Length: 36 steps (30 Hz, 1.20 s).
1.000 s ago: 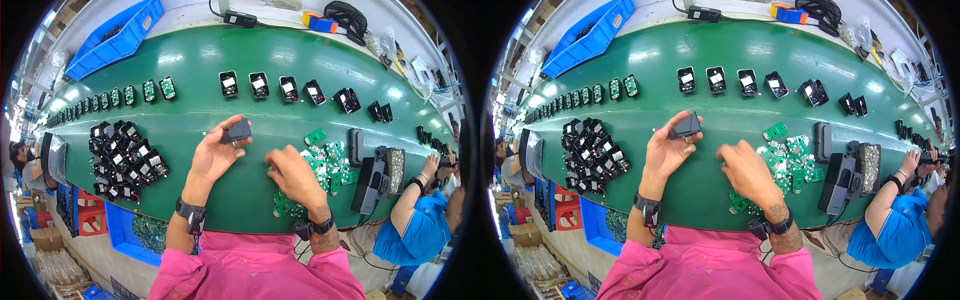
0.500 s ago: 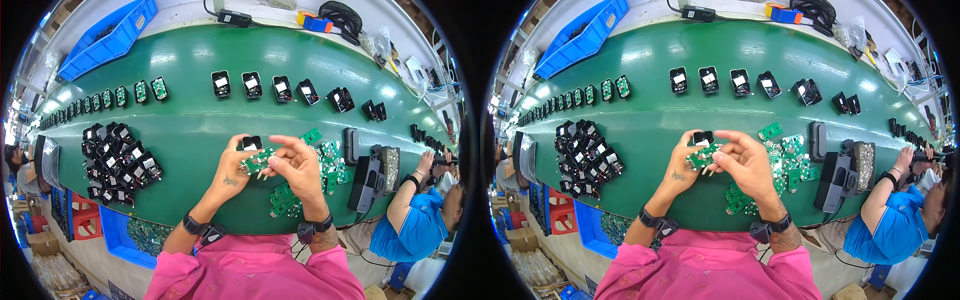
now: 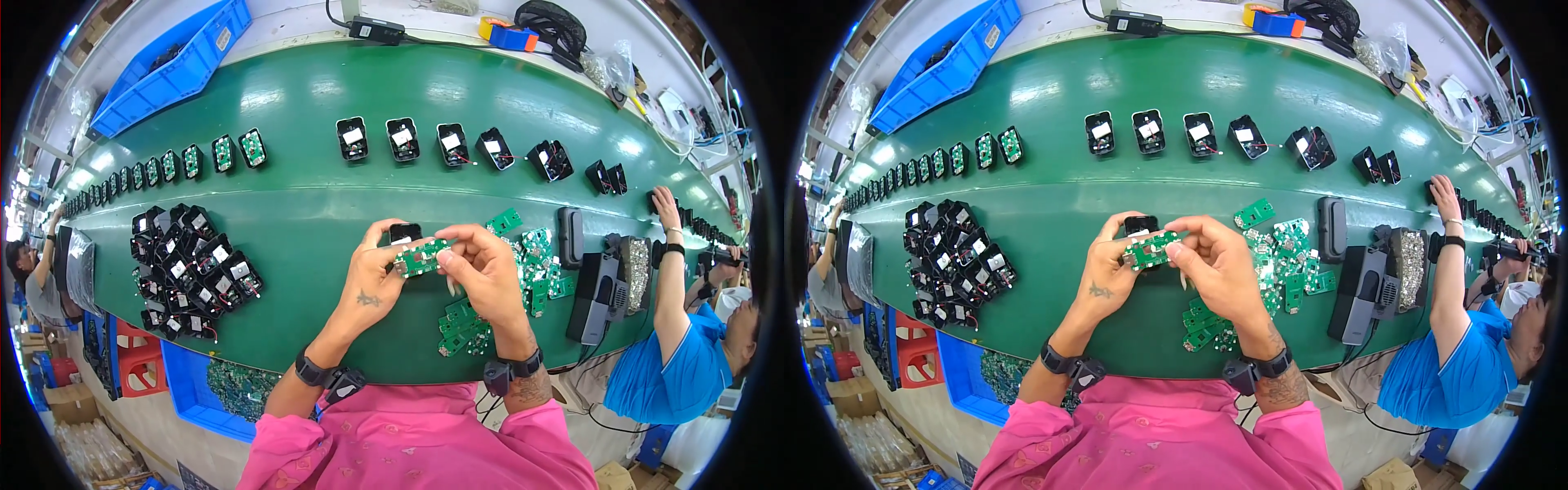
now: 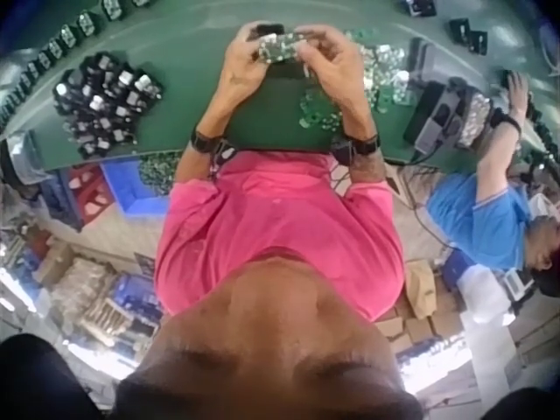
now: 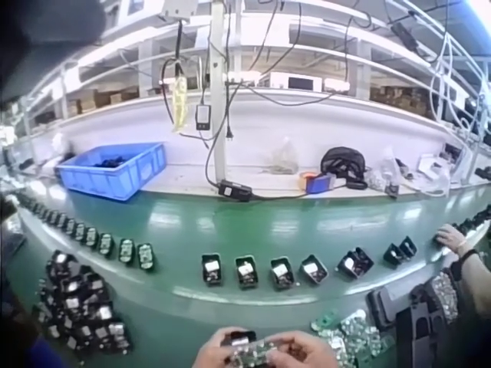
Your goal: Assembling circuit boards into black plastic enclosures on a production line.
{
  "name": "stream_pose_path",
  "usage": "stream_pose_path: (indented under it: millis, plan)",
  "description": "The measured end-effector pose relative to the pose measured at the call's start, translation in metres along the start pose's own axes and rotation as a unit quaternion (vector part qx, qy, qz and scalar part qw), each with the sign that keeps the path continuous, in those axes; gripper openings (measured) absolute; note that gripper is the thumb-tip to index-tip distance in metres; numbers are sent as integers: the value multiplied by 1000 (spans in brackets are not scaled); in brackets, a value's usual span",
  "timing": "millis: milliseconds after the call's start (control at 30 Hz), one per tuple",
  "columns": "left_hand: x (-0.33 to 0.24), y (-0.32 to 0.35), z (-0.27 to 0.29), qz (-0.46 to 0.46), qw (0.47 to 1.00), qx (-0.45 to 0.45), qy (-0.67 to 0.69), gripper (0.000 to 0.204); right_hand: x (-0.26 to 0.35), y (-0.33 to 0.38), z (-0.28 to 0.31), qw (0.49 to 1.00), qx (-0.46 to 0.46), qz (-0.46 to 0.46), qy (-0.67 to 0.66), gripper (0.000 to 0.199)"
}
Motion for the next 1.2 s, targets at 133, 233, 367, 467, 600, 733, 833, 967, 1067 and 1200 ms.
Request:
stream_pose_path:
  millis: [133, 233, 367, 467, 600, 733, 833, 967, 1067, 1200]
  plan:
    - [3, 2, -5, -49, 997, 16, -56, 28, 1, 0, -2, 995, 14, -20, -97, 27]
    - [3, 3, -7, -21, 998, 9, -57, 25, -3, -2, 0, 998, 3, -51, -31, 27]
    - [5, 1, -2, -41, 997, 22, -64, 30, -7, -3, 3, 999, 1, -52, -10, 26]
    - [-9, 2, -3, 23, 997, 32, 68, 52, -10, -3, 5, 998, -5, -64, 13, 25]
    - [2, 0, -4, 121, 952, 71, 273, 72, -11, -3, 3, 995, -13, -36, 90, 26]
    - [0, 0, -2, 143, 946, 71, 282, 63, 7, -3, -3, 937, -63, 184, 289, 28]
    - [6, 1, -9, 133, 945, 64, 291, 58, 10, 2, -10, 925, -20, 210, 315, 25]
    - [13, 5, -20, 112, 951, 77, 276, 58, 1, -1, -13, 922, -7, 218, 319, 18]
    - [9, 4, -17, 129, 945, 55, 295, 58, 2, 0, -9, 927, -18, 195, 321, 16]
    - [6, 3, -14, 139, 931, 41, 336, 57, 0, 0, -8, 950, -5, 174, 259, 16]
Point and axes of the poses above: each hand's wrist, its own y-axis away from the middle knuckle, its own z-axis out of the back of the hand, x = y × z, the point moved 3 cm from there along -y, towards the middle knuckle, and after that the axes turned 2 degrees about z, right-handed, at the moved point
